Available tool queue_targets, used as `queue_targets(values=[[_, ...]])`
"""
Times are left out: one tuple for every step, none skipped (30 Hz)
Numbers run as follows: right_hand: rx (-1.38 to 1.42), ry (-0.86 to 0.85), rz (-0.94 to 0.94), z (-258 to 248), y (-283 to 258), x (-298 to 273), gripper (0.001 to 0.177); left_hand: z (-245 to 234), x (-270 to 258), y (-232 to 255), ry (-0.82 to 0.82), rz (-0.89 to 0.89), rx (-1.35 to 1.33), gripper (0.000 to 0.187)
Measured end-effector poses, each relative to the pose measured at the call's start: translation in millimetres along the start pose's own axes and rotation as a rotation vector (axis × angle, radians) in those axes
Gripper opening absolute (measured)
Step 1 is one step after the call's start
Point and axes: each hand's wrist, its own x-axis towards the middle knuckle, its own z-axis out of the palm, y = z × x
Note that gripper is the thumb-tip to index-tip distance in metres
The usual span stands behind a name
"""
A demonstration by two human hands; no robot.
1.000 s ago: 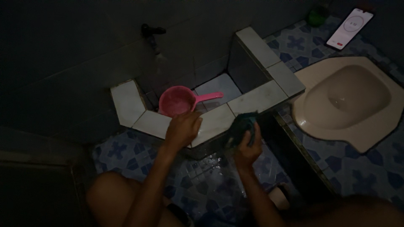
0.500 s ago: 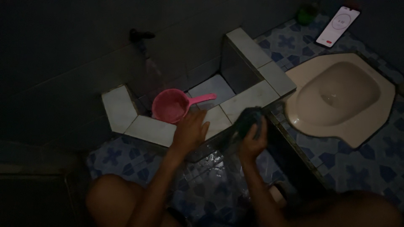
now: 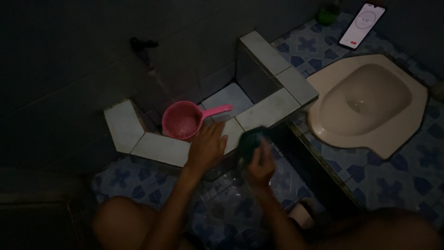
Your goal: The person scrubs white tiles in a bathroom using a sponge while water flows from a tap into a basin.
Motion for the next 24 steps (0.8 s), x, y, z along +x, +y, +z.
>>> queue_targets(values=[[0.038,0.033,0.112,-3.0,1.6,12.1,0.036,-0.3,0.0,-0.4,-0.003,-0.004,0.003,0.039],[0.075,0.063,0.222,-6.3,3.9,24.6,0.038,-0.2,-0.8,-0.9,-0.004,-0.009,0.006,0.04],[0.06,0.106,0.169,-8.0,7.7,39.1,0.038,0.3,-1.6,-1.7,-0.006,-0.014,0.008,0.04],[0.044,0.148,0.117,-11.0,12.9,52.9,0.037,1.7,-2.1,-1.8,0.008,-0.01,0.01,0.04],[0.028,0.19,0.064,-13.0,15.7,59.2,0.037,3.4,-1.9,-1.8,0.022,-0.007,0.012,0.04],[0.059,0.187,0.094,-12.1,15.7,57.9,0.037,5.0,-1.1,-2.6,0.037,-0.002,0.014,0.04],[0.091,0.184,0.123,-9.5,14.3,53.2,0.037,5.4,-0.4,-3.8,0.036,-0.003,0.018,0.04],[0.12,0.18,0.155,-7.7,11.5,46.0,0.037,4.6,-0.1,-4.2,0.031,-0.005,0.019,0.04],[0.118,0.109,0.163,-7.6,7.6,34.1,0.039,4.1,0.3,-3.6,0.027,-0.007,0.021,0.04],[0.122,0.041,0.172,-5.7,2.7,17.5,0.04,3.7,0.5,-3.3,0.027,0.0,0.029,0.041],[0.094,0.034,0.122,0.9,-4.2,-0.3,0.039,3.8,0.8,-2.7,0.028,0.007,0.037,0.041],[0.062,0.025,0.076,6.0,-9.9,-13.5,0.039,3.5,0.2,-1.8,0.023,0.012,0.042,0.042],[0.067,-0.007,0.161,6.1,-11.7,-19.9,0.039,3.1,-0.7,-0.8,0.024,0.008,0.025,0.041],[0.075,-0.037,0.242,6.2,-13.1,-23.8,0.04,2.5,-0.8,-0.6,0.029,0.007,0.01,0.041],[0.083,-0.068,0.323,6.0,-14.1,-25.3,0.041,2.0,-0.8,-0.5,0.034,0.006,-0.005,0.04],[-0.025,-0.058,0.084,2.7,-10.2,-19.6,0.042,1.7,-0.5,-0.7,0.022,-0.003,0.002,0.041],[-0.132,-0.049,-0.156,-3.5,-2.1,-7.3,0.044,1.5,0.0,-1.1,0.011,-0.012,0.01,0.041],[-0.242,-0.044,-0.396,-8.0,4.8,4.2,0.048,1.9,-0.2,-0.5,-0.001,-0.023,0.014,0.042],[-0.082,0.035,-0.085,-5.4,8.9,13.8,0.045,2.0,0.0,-0.3,-0.006,-0.028,0.005,0.041],[0.082,0.111,0.226,-1.3,13.1,23.9,0.043,1.5,0.2,-0.4,-0.01,-0.034,-0.002,0.041],[0.079,0.154,0.221,-1.7,19.7,36.7,0.043,1.0,0.3,0.0,-0.014,-0.04,-0.008,0.041],[0.077,0.199,0.216,-4.3,26.9,50.5,0.042,0.3,0.9,0.4,-0.028,-0.052,0.005,0.04],[0.074,0.244,0.21,-6.1,30.4,57.2,0.042,-0.3,1.6,1.4,-0.042,-0.065,0.018,0.04],[0.06,0.239,0.208,-7.6,30.7,57.4,0.041,-0.5,3.1,3.3,-0.055,-0.076,0.029,0.04]])
